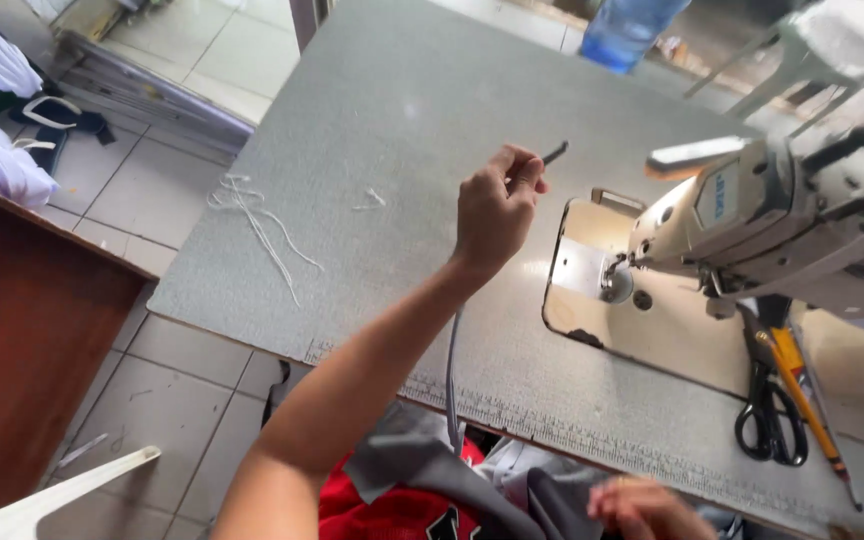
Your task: Guiding a long fabric strip through an industrial sewing machine to create a hem or strap.
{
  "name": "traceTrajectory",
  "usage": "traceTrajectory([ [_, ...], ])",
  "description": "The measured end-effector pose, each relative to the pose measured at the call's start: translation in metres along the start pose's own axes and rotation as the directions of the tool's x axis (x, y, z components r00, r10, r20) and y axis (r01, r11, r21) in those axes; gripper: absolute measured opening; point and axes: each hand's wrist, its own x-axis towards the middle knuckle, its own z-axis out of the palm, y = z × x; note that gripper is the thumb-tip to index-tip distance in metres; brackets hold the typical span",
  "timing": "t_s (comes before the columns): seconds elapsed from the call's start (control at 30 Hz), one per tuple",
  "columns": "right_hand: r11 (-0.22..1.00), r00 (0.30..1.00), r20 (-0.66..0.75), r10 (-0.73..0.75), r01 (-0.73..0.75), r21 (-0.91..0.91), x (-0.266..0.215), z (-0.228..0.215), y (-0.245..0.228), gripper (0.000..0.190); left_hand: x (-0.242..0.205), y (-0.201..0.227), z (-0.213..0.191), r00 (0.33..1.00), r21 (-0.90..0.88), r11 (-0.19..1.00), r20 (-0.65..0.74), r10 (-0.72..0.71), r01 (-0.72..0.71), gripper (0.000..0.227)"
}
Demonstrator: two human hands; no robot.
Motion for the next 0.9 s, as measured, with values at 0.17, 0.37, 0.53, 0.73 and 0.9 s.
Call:
traceTrajectory([
  [0.17,0.849,0.817,-0.267,0.511,-0.432,0.303,0.108,0.058,-0.036,0.027,-0.12,0.069,-0.018,0.971,-0.173,0.984,0.239,0.0,0.042,0.014],
  [0.37,0.748,0.881,0.091,0.464,-0.445,0.493,0.096,0.06,0.015,0.012,-0.152,0.043,-0.037,0.941,-0.213,0.956,0.314,-0.129,0.202,0.006],
  [0.53,0.852,0.907,0.078,0.413,-0.415,0.319,0.095,0.057,0.004,0.013,-0.141,0.05,-0.05,0.921,-0.206,0.969,0.385,-0.049,0.137,0.002],
  [0.73,0.87,0.924,0.106,0.367,-0.381,0.313,0.097,0.054,0.004,0.023,-0.132,0.065,-0.05,0.915,-0.093,0.983,0.388,-0.112,0.16,0.011],
  [0.9,0.87,0.919,0.186,0.348,-0.391,0.301,0.1,0.051,-0.001,0.028,-0.128,0.054,-0.057,0.927,-0.065,0.984,0.351,-0.133,0.166,0.017],
])
